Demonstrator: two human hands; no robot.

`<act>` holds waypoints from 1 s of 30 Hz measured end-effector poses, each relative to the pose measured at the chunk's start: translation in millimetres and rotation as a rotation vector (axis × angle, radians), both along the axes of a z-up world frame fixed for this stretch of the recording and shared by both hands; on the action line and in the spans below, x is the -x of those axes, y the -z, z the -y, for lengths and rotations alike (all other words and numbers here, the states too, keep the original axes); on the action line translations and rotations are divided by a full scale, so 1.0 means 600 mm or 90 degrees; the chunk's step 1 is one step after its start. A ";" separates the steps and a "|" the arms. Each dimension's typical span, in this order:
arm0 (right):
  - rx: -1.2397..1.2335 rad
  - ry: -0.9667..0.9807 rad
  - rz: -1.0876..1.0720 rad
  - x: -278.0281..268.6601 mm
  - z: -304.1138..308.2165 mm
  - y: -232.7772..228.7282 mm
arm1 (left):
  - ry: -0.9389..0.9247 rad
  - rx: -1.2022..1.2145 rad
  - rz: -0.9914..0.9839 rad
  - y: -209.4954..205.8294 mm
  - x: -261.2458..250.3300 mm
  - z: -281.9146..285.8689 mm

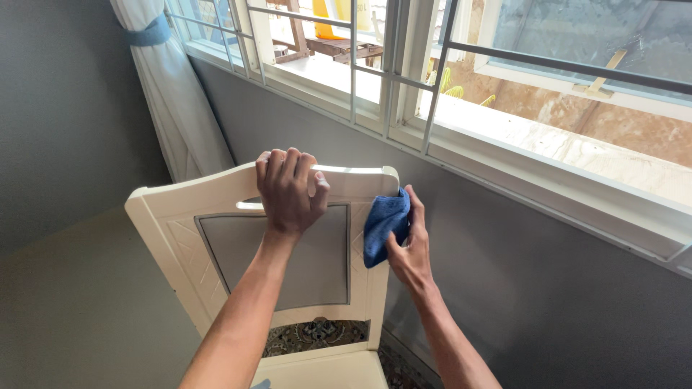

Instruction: The person cleans the backrest of a cream-colored chair using a blue cloth and a spray bottle. They repeatedly wipe the surface and occasionally spray the cloth with cleaning solution to maintain moisture.

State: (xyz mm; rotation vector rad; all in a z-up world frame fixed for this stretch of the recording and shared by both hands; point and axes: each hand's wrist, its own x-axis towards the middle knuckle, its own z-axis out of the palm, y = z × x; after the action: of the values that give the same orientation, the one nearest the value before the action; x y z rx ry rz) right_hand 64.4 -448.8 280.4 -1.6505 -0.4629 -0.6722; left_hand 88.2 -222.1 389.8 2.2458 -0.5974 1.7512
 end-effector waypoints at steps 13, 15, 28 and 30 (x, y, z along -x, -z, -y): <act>-0.182 -0.108 -0.083 -0.005 -0.038 0.213 | 0.009 0.003 0.008 0.004 -0.010 -0.002; -0.136 -0.102 -0.106 0.017 -0.030 0.294 | -0.007 -0.004 0.004 0.002 -0.015 -0.001; -0.034 0.101 0.086 -0.009 -0.054 -0.020 | -0.015 -0.011 0.007 0.000 -0.001 -0.001; -0.054 0.086 0.110 -0.016 -0.061 -0.111 | 0.001 -0.009 0.004 -0.003 0.002 -0.001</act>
State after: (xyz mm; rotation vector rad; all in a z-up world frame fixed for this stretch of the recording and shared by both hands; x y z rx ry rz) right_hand 74.0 -412.4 346.8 -1.5602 -0.4424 -0.9272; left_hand 87.0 -221.7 391.8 2.2496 -0.6144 1.7587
